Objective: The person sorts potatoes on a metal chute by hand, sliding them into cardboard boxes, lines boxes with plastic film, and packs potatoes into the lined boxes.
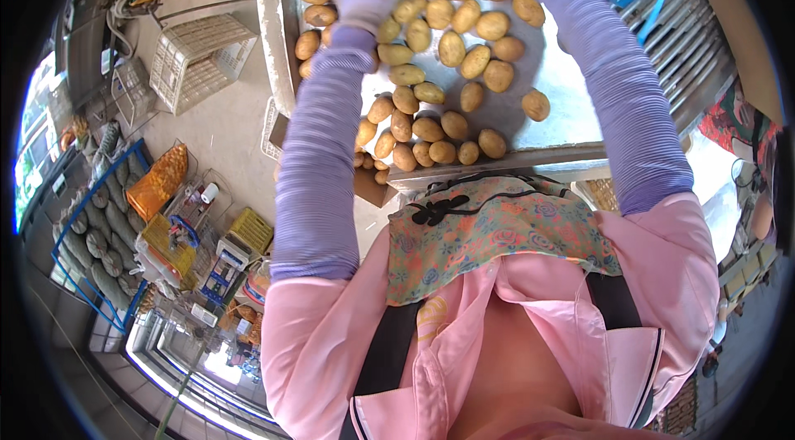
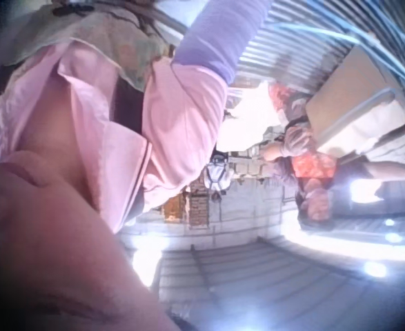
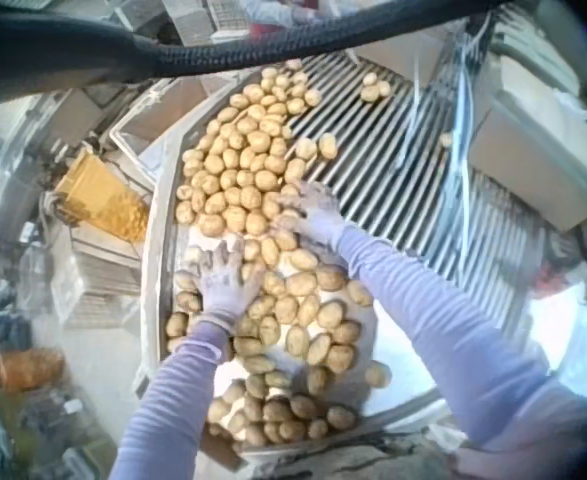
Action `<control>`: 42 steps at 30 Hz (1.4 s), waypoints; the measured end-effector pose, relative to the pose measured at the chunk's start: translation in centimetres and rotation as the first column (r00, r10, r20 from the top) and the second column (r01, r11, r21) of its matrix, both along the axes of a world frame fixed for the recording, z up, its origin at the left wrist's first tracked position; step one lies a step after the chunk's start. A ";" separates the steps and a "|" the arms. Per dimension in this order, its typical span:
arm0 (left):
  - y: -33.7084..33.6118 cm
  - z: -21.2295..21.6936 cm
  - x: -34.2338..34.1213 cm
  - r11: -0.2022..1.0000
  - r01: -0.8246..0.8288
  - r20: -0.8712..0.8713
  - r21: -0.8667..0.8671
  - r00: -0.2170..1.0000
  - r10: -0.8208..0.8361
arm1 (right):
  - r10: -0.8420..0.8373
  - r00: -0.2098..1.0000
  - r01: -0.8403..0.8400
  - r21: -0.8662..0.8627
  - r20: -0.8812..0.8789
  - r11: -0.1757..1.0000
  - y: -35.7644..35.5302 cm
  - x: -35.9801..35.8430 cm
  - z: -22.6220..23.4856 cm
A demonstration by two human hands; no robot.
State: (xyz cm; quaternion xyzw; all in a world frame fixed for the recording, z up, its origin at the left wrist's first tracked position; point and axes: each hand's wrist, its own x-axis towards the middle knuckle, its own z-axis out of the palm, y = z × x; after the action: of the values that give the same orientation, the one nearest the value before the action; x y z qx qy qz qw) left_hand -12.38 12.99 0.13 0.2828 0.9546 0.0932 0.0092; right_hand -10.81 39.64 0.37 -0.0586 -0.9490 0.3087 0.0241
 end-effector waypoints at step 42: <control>-26.2 3.3 21.7 0.930 0.322 0.174 -0.177 0.940 -0.292 | 0.445 0.888 -0.458 0.289 0.114 0.841 -12.9 32.1 4.5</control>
State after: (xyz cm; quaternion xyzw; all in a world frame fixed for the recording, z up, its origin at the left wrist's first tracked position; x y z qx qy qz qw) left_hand 9.35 -13.22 3.41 0.4189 0.8997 0.0130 0.1218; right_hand 21.31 26.78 4.87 0.1642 -0.9727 0.1525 -0.0607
